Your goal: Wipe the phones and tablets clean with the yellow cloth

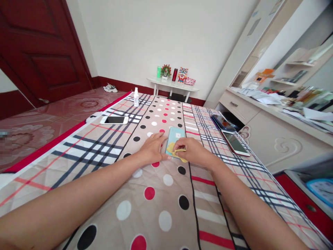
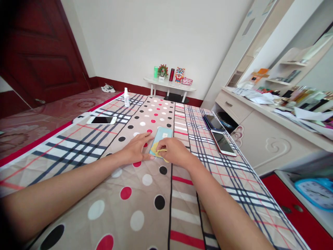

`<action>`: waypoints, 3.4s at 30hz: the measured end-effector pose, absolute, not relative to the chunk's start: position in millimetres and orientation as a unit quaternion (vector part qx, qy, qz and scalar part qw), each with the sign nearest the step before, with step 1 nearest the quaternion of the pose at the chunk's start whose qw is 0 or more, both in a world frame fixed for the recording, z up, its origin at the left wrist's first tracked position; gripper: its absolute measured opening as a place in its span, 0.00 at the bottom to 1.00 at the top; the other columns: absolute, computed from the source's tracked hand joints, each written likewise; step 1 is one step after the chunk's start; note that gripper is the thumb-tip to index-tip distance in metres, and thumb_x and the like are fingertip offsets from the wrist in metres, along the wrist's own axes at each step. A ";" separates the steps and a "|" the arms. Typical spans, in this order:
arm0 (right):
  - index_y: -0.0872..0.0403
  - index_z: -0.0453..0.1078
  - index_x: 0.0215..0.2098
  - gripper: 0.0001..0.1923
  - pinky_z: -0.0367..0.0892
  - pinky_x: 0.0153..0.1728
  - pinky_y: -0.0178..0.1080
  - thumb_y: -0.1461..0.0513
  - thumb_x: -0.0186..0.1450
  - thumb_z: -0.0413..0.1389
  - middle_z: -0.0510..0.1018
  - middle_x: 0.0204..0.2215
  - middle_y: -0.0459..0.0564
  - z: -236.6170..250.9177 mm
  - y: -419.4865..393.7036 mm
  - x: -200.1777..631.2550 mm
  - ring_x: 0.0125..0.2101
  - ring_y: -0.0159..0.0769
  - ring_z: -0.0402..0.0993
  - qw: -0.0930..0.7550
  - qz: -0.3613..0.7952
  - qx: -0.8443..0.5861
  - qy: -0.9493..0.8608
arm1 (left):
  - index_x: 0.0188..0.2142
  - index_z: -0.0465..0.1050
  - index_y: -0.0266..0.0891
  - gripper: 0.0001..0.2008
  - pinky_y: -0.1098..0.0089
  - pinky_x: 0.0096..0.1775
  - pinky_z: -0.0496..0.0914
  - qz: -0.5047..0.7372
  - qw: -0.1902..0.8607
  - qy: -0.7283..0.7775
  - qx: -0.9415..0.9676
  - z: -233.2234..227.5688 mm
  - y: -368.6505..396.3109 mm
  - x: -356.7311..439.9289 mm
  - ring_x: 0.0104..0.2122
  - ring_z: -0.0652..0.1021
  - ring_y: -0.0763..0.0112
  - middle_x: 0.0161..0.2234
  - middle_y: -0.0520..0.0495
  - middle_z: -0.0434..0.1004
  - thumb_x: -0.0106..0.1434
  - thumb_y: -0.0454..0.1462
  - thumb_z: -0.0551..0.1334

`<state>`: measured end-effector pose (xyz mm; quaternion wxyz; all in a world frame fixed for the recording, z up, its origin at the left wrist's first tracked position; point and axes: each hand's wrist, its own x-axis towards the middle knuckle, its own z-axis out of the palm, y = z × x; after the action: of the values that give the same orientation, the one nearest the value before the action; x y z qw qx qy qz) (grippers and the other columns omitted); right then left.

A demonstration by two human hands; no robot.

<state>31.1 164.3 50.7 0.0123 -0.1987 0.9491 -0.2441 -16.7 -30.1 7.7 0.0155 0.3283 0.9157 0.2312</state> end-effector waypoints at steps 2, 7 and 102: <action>0.54 0.74 0.31 0.06 0.59 0.30 0.33 0.67 0.56 0.56 0.78 0.29 0.47 58.5 172.6 32.8 0.29 0.32 0.71 0.024 -0.206 -0.158 0.965 | 0.61 0.60 0.38 0.43 0.56 0.61 0.56 0.226 0.014 0.916 0.330 7.8 -30.4 -16.3 0.64 0.57 0.51 0.66 0.36 0.52 0.50 0.53 0.67; 0.53 0.74 0.29 0.05 0.57 0.27 0.33 0.66 0.54 0.57 0.78 0.29 0.46 61.8 174.1 34.6 0.27 0.32 0.70 0.030 -0.154 -0.158 0.975 | 0.61 0.60 0.38 0.42 0.55 0.62 0.55 0.216 0.007 0.919 0.331 7.3 -29.8 -15.1 0.64 0.57 0.51 0.66 0.36 0.52 0.51 0.54 0.66; 0.52 0.74 0.34 0.10 0.58 0.30 0.36 0.65 0.60 0.51 0.76 0.34 0.49 19.0 156.2 10.9 0.33 0.37 0.71 -0.194 -0.114 -0.059 0.973 | 0.64 0.51 0.26 0.48 0.58 0.63 0.53 0.193 -0.001 0.926 0.324 2.1 -26.8 -19.7 0.64 0.56 0.51 0.66 0.33 0.50 0.53 0.55 0.61</action>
<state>10.9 156.2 19.0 -0.1938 -0.0591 0.9726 -0.1139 -19.7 -26.8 2.1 -0.0007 0.3244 0.9259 0.1934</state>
